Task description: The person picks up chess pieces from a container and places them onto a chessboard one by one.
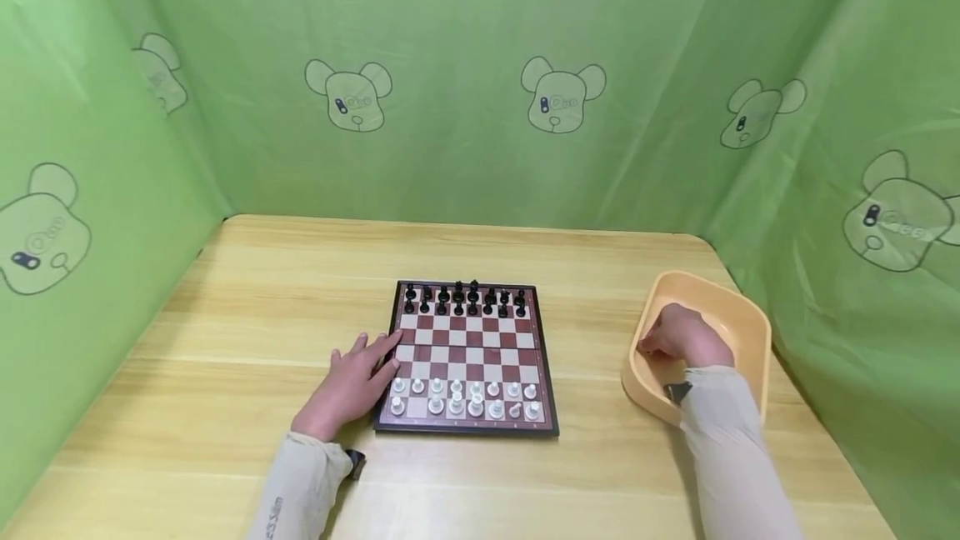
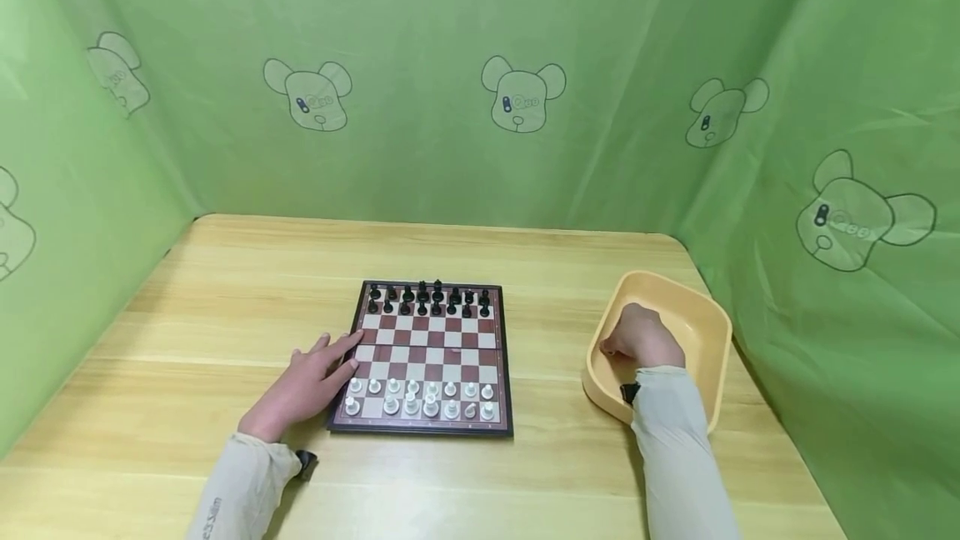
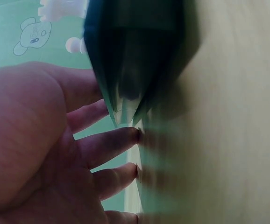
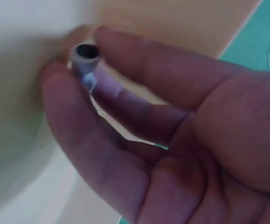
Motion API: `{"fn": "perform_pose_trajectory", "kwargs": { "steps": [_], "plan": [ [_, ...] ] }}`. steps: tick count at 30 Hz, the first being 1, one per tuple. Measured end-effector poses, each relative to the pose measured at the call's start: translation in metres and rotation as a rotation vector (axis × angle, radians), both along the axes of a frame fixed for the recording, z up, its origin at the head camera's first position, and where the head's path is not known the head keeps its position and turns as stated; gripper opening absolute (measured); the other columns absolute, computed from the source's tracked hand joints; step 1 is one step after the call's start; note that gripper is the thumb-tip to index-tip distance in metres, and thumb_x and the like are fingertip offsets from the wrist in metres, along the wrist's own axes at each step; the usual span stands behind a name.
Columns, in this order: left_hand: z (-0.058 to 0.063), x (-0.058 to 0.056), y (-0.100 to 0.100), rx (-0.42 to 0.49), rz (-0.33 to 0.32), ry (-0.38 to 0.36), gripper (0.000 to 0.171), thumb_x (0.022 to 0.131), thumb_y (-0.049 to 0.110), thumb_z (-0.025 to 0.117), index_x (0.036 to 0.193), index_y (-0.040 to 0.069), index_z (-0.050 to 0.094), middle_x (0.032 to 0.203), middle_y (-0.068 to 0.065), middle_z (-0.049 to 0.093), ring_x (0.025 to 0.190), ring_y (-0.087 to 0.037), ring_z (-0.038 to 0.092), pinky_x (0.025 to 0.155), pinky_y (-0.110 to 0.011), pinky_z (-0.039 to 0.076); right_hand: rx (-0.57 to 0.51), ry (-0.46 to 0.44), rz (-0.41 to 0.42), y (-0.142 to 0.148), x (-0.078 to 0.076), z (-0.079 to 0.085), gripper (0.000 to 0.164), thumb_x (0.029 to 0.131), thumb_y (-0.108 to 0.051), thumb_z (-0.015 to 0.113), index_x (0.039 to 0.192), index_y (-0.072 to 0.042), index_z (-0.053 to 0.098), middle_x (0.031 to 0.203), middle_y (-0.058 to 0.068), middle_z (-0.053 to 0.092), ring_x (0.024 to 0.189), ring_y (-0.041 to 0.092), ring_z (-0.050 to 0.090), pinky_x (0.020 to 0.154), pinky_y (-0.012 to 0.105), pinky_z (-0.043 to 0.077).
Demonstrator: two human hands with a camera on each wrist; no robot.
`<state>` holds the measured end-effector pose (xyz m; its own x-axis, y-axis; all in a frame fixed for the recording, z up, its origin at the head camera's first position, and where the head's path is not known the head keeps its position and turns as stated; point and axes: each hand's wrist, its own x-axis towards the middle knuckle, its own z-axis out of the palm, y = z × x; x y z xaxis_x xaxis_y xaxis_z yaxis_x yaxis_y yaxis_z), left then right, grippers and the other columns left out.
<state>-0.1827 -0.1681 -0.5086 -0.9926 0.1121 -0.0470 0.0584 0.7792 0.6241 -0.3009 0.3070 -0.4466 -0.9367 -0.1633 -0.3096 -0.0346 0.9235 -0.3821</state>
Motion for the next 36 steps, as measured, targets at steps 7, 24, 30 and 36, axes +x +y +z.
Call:
{"fn": "perform_pose_trajectory", "kwargs": {
  "steps": [7,24,30,36],
  "plan": [
    [-0.001,-0.001,0.003,0.008,-0.006,-0.004,0.053,0.109,0.028,0.051,0.159,0.015,0.043,0.159,-0.022,0.042,0.153,-0.049,0.019,0.118,-0.074,-0.001,-0.022,0.019,-0.059,0.013,0.011,0.014,0.012,0.084,-0.014,0.074,0.081,-0.004,0.067,0.072,0.002,0.062,0.069,0.018,0.057,0.062,0.03,0.046],
    [0.001,-0.002,0.002,-0.004,-0.007,0.009,0.052,0.109,0.027,0.051,0.158,0.014,0.044,0.158,-0.023,0.043,0.153,-0.049,0.02,0.118,-0.075,0.001,-0.195,0.418,-0.151,-0.005,0.05,0.066,0.049,0.094,-0.017,0.068,0.136,0.005,0.055,0.111,0.02,0.069,0.088,0.02,0.064,0.067,0.025,0.048],
    [0.001,-0.001,0.001,-0.001,-0.004,0.009,0.052,0.109,0.028,0.052,0.158,0.014,0.044,0.158,-0.023,0.043,0.152,-0.05,0.02,0.118,-0.075,0.0,-0.304,0.64,-0.142,-0.029,0.07,0.083,0.039,0.094,-0.015,0.068,0.131,-0.002,0.062,0.105,0.009,0.072,0.078,-0.008,0.057,0.067,0.009,0.047],
    [0.001,0.0,0.0,0.002,-0.003,0.008,0.052,0.109,0.028,0.051,0.159,0.014,0.043,0.158,-0.023,0.042,0.152,-0.05,0.02,0.118,-0.075,0.0,-0.617,0.838,0.059,-0.063,0.084,0.09,0.038,0.086,0.011,0.071,0.123,0.005,0.062,0.096,0.003,0.067,0.082,0.001,0.064,0.076,0.008,0.053]
  ]
}}
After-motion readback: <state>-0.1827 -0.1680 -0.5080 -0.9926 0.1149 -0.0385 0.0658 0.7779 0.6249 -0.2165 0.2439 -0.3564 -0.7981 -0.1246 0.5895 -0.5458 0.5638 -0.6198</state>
